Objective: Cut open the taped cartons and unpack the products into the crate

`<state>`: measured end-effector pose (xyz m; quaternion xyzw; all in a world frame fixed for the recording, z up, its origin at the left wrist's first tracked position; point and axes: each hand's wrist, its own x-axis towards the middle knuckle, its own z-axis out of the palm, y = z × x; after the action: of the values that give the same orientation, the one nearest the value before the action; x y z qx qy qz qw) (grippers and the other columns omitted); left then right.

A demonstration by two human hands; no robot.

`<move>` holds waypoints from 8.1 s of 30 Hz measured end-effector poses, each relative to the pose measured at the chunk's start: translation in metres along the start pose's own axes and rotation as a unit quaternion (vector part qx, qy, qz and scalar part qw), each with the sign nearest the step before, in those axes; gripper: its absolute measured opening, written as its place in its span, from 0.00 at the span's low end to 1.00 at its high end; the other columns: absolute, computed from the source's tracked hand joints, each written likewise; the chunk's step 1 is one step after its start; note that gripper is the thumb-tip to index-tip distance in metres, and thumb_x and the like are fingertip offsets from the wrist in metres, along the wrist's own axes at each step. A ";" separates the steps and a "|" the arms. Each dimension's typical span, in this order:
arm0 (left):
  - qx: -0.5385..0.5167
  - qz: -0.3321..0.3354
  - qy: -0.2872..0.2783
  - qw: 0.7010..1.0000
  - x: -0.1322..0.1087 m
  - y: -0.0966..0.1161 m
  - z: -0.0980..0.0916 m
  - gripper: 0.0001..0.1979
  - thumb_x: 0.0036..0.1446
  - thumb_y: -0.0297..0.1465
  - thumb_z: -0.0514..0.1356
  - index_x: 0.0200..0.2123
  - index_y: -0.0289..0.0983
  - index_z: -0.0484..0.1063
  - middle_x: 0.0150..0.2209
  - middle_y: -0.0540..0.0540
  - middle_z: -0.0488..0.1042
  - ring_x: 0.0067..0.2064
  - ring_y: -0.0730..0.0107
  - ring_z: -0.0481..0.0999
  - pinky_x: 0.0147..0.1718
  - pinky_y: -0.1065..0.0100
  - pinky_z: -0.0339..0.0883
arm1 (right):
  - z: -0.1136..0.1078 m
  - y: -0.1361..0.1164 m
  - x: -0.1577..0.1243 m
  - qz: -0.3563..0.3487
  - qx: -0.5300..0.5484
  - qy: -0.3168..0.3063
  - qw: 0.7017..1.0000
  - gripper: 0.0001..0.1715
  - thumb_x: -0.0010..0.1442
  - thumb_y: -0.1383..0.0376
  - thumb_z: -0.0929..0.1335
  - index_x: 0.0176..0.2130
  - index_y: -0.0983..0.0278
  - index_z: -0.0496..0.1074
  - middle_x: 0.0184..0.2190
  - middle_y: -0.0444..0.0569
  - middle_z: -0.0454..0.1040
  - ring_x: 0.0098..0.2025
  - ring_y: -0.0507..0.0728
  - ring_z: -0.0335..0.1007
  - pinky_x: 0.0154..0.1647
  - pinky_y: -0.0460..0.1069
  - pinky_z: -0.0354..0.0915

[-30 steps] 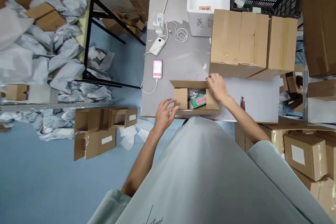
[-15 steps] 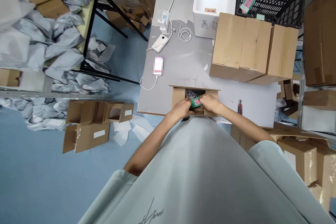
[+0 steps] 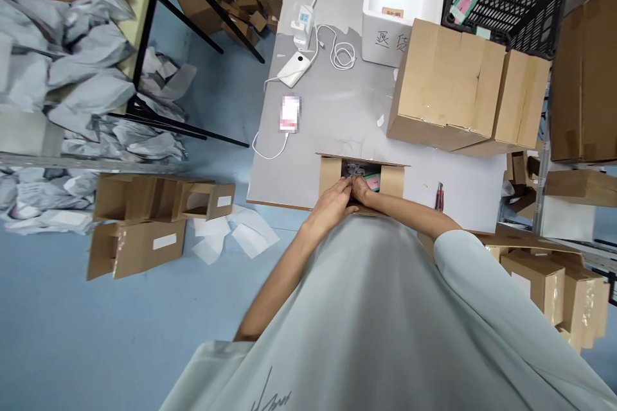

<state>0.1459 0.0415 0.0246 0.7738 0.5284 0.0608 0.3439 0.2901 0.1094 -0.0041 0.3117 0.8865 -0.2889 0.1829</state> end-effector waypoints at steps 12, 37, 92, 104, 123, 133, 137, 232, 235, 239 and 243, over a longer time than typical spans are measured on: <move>-0.174 -0.018 0.047 0.983 -0.018 0.003 -0.019 0.39 0.73 0.50 0.68 0.79 0.37 0.68 0.81 0.32 0.67 0.83 0.43 0.66 0.82 0.46 0.61 | -0.024 0.014 -0.065 0.068 -0.069 0.041 0.994 0.27 0.71 0.70 0.69 0.66 0.78 0.71 0.63 0.76 0.79 0.64 0.74 0.75 0.65 0.61 0.72; -0.537 -0.105 -0.050 0.835 0.003 0.036 -0.044 0.45 0.60 0.67 0.73 0.68 0.44 0.80 0.54 0.41 0.88 0.52 0.48 0.89 0.48 0.55 0.85 | -0.014 0.001 -0.235 0.058 0.379 0.537 0.751 0.62 0.66 0.27 0.74 0.81 0.52 0.58 0.76 0.62 0.70 0.71 0.74 0.76 0.71 0.71 0.76; -0.593 -0.113 0.106 0.790 -0.017 0.161 0.035 0.45 0.51 0.50 0.86 0.68 0.46 0.77 0.66 0.39 0.79 0.61 0.54 0.83 0.55 0.62 0.79 | -0.049 0.112 -0.221 -0.092 0.471 0.470 0.741 0.32 0.72 0.33 0.74 0.57 0.51 0.85 0.62 0.55 0.83 0.71 0.69 0.77 0.76 0.69 0.70; -0.489 -0.023 0.093 0.867 -0.019 0.120 -0.001 0.45 0.54 0.45 0.85 0.70 0.46 0.74 0.72 0.36 0.75 0.69 0.47 0.80 0.65 0.55 0.77 | -0.056 0.061 -0.216 -0.049 0.480 0.564 0.671 0.30 0.71 0.35 0.75 0.56 0.53 0.81 0.59 0.55 0.83 0.66 0.67 0.80 0.73 0.66 0.73; -0.533 0.063 -0.071 0.841 -0.040 0.027 -0.055 0.41 0.48 0.38 0.87 0.66 0.45 0.82 0.70 0.34 0.76 0.72 0.43 0.77 0.59 0.57 0.83 | -0.112 -0.071 -0.269 0.131 0.138 0.523 0.831 0.18 0.82 0.52 0.68 0.62 0.51 0.82 0.58 0.49 0.85 0.52 0.61 0.84 0.45 0.52 0.79; -0.491 0.054 -0.092 0.865 -0.053 0.014 -0.072 0.40 0.50 0.39 0.86 0.66 0.45 0.84 0.69 0.33 0.76 0.71 0.41 0.75 0.52 0.60 0.82 | -0.131 -0.108 -0.279 0.175 0.011 0.445 0.878 0.15 0.82 0.63 0.66 0.54 0.53 0.83 0.49 0.48 0.84 0.40 0.56 0.79 0.33 0.51 0.66; -0.475 0.061 -0.098 0.872 -0.056 0.007 -0.075 0.39 0.50 0.40 0.86 0.65 0.45 0.85 0.68 0.33 0.77 0.71 0.39 0.75 0.50 0.61 0.82 | -0.137 -0.118 -0.282 0.170 -0.011 0.418 0.892 0.17 0.82 0.67 0.64 0.52 0.55 0.82 0.46 0.47 0.83 0.37 0.56 0.76 0.31 0.52 0.63; -0.512 -0.022 0.009 0.859 -0.011 0.045 -0.056 0.53 0.53 0.45 0.86 0.77 0.43 0.71 0.65 0.35 0.83 0.71 0.40 0.80 0.69 0.48 0.76 | -0.046 0.016 -0.144 0.103 0.559 0.554 0.609 0.53 0.55 0.25 0.80 0.65 0.51 0.75 0.62 0.54 0.83 0.58 0.68 0.84 0.61 0.64 0.84; -0.521 -0.029 0.015 0.853 -0.014 0.042 -0.057 0.53 0.50 0.44 0.87 0.75 0.43 0.72 0.65 0.36 0.83 0.70 0.40 0.80 0.66 0.50 0.79 | -0.047 0.017 -0.148 0.097 0.555 0.534 0.630 0.54 0.58 0.24 0.78 0.68 0.49 0.73 0.63 0.54 0.82 0.58 0.68 0.84 0.58 0.63 0.84; -0.590 -0.066 -0.026 0.805 -0.018 0.029 -0.053 0.47 0.49 0.46 0.87 0.69 0.44 0.78 0.63 0.38 0.85 0.62 0.42 0.86 0.56 0.53 0.84 | -0.049 0.020 -0.156 0.057 0.559 0.513 0.650 0.60 0.61 0.21 0.73 0.76 0.47 0.65 0.69 0.56 0.78 0.63 0.70 0.81 0.62 0.65 0.82; -0.659 -0.084 -0.128 0.736 -0.021 0.022 -0.047 0.43 0.46 0.51 0.86 0.62 0.41 0.82 0.55 0.35 0.88 0.55 0.38 0.89 0.52 0.49 0.86 | -0.054 0.015 -0.158 0.024 0.541 0.506 0.671 0.63 0.60 0.20 0.72 0.79 0.48 0.63 0.73 0.55 0.74 0.71 0.72 0.74 0.70 0.69 0.76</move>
<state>0.1319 0.0409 0.0792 0.3065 0.3702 0.2645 0.8361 0.4093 0.0820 0.1109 0.4756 0.5235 -0.5116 -0.4879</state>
